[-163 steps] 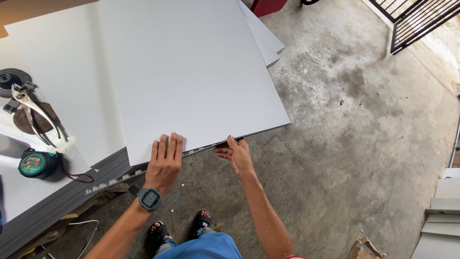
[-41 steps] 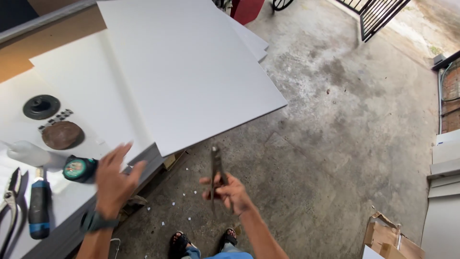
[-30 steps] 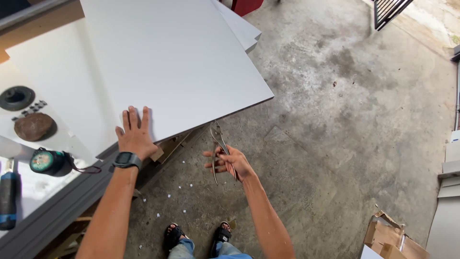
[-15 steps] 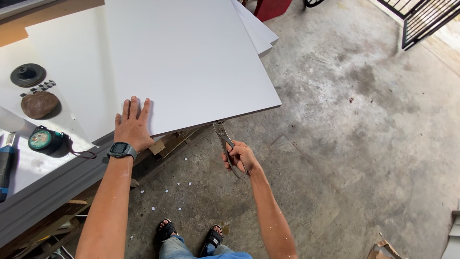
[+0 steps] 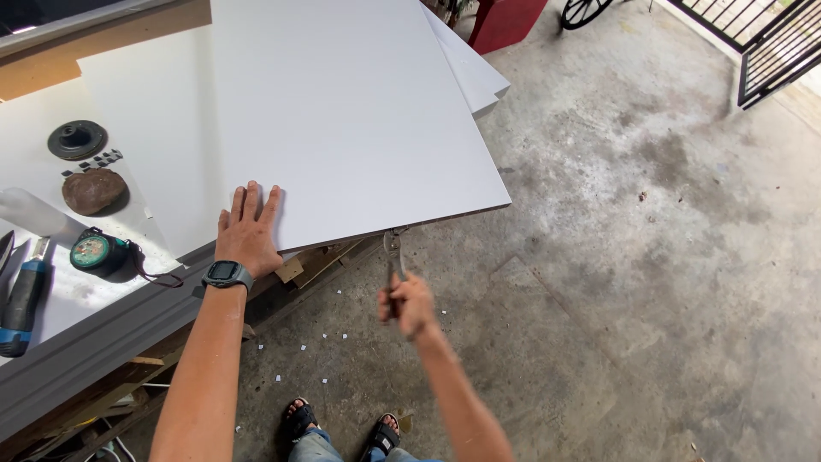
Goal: The recorder measures a white board with a tape measure, cuts a strip, and applies glue to the edge.
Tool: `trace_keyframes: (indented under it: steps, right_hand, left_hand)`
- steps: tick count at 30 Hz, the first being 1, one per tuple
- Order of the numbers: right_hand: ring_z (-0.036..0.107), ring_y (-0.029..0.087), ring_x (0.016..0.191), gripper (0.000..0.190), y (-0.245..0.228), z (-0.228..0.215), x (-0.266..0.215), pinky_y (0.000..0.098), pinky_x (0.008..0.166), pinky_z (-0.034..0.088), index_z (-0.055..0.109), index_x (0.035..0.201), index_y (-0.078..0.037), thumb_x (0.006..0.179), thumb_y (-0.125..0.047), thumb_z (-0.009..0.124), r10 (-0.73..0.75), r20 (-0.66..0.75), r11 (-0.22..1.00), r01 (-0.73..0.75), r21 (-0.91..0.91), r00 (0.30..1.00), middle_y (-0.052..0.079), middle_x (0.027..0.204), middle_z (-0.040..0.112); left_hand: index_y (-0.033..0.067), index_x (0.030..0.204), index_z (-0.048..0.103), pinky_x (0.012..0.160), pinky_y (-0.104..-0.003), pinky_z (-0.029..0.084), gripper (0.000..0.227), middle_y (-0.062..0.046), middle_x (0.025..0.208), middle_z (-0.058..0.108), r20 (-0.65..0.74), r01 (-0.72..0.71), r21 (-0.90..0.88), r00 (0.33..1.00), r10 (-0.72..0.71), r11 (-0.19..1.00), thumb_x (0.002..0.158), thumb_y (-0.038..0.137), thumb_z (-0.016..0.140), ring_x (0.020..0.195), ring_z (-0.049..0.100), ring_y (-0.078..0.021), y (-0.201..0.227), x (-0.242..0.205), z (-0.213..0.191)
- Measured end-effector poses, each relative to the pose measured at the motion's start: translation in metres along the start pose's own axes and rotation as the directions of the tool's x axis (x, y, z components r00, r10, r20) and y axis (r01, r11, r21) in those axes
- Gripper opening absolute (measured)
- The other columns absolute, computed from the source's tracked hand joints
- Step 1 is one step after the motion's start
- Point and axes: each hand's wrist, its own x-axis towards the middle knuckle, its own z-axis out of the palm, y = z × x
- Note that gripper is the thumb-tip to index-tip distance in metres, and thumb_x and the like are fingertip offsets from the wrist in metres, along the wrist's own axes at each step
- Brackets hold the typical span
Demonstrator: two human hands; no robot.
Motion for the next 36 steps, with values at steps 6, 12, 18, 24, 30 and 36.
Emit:
trace_keyframes:
  steps: [6,12,18,24,30,36]
  right_hand:
    - [0.054,0.021,0.052,0.017,0.065,0.113,0.042,0.0362,0.043,0.052,0.039,0.088,-0.012,0.081,0.004,0.040,-0.304,-0.293,0.865,0.392,0.314,0.906,0.010,0.071,0.058]
    - [0.054,0.019,0.053,0.014,0.060,0.112,0.037,0.0343,0.043,0.052,0.039,0.087,-0.010,0.080,0.002,0.040,-0.331,-0.342,0.779,0.459,0.427,0.879,0.009,0.071,0.057]
    - [0.053,0.018,0.050,0.013,0.018,-0.047,-0.013,0.0332,0.041,0.049,0.046,0.093,-0.012,0.085,-0.002,0.046,-0.024,0.110,0.997,0.032,-0.064,0.994,0.009,0.069,0.058]
    - [0.057,0.018,0.049,0.014,0.001,-0.080,-0.057,0.0347,0.041,0.052,0.042,0.082,-0.009,0.079,0.004,0.045,-0.038,0.326,0.960,0.125,-0.250,0.945,0.012,0.070,0.058]
    - [0.060,0.019,0.064,0.010,-0.002,0.014,-0.045,0.0348,0.053,0.051,0.051,0.093,-0.007,0.084,-0.005,0.048,-0.185,0.302,0.700,0.341,-0.627,0.935,0.010,0.082,0.062]
    - [0.064,0.038,0.103,0.039,-0.020,0.130,0.036,0.0500,0.088,0.051,0.060,0.118,-0.008,0.079,-0.011,0.063,-0.431,0.388,0.000,0.430,-0.903,0.815,0.018,0.110,0.066]
  left_hand:
    - [0.0381,0.161,0.006,0.125,-0.047,0.017,0.123,-0.004,0.171,0.003,0.022,0.025,-0.001,0.999,-0.025,1.000,0.064,0.022,0.079,0.156,0.003,-0.0242,0.006,-0.004,-0.008]
    - [0.0395,0.160,0.006,0.125,-0.046,0.017,0.124,-0.003,0.171,0.003,0.027,0.035,-0.003,0.999,-0.035,0.999,0.062,0.020,0.078,0.156,0.003,-0.0231,0.009,-0.003,-0.011]
    - [0.0379,0.161,0.009,0.125,-0.047,0.018,0.123,-0.004,0.170,0.005,-0.013,0.011,-0.029,1.000,-0.011,1.000,0.060,0.017,0.077,0.156,0.005,-0.0243,0.000,-0.003,-0.002]
    - [0.0355,0.162,0.007,0.124,-0.051,0.017,0.120,-0.007,0.171,0.003,0.006,0.016,0.003,1.000,-0.016,1.000,0.064,0.018,0.075,0.157,0.004,-0.0254,0.006,-0.006,-0.005]
    - [0.0210,0.163,0.002,0.120,-0.063,0.008,0.113,-0.015,0.169,-0.001,-0.083,0.097,0.053,0.992,-0.092,0.994,0.073,0.026,0.071,0.155,0.003,-0.0300,0.011,-0.011,0.032]
    - [0.0151,0.159,0.021,0.123,-0.061,0.014,0.093,-0.017,0.166,0.021,-0.403,-0.072,-0.146,0.915,0.007,0.987,0.078,0.014,0.067,0.154,0.020,-0.0317,0.000,-0.135,0.065]
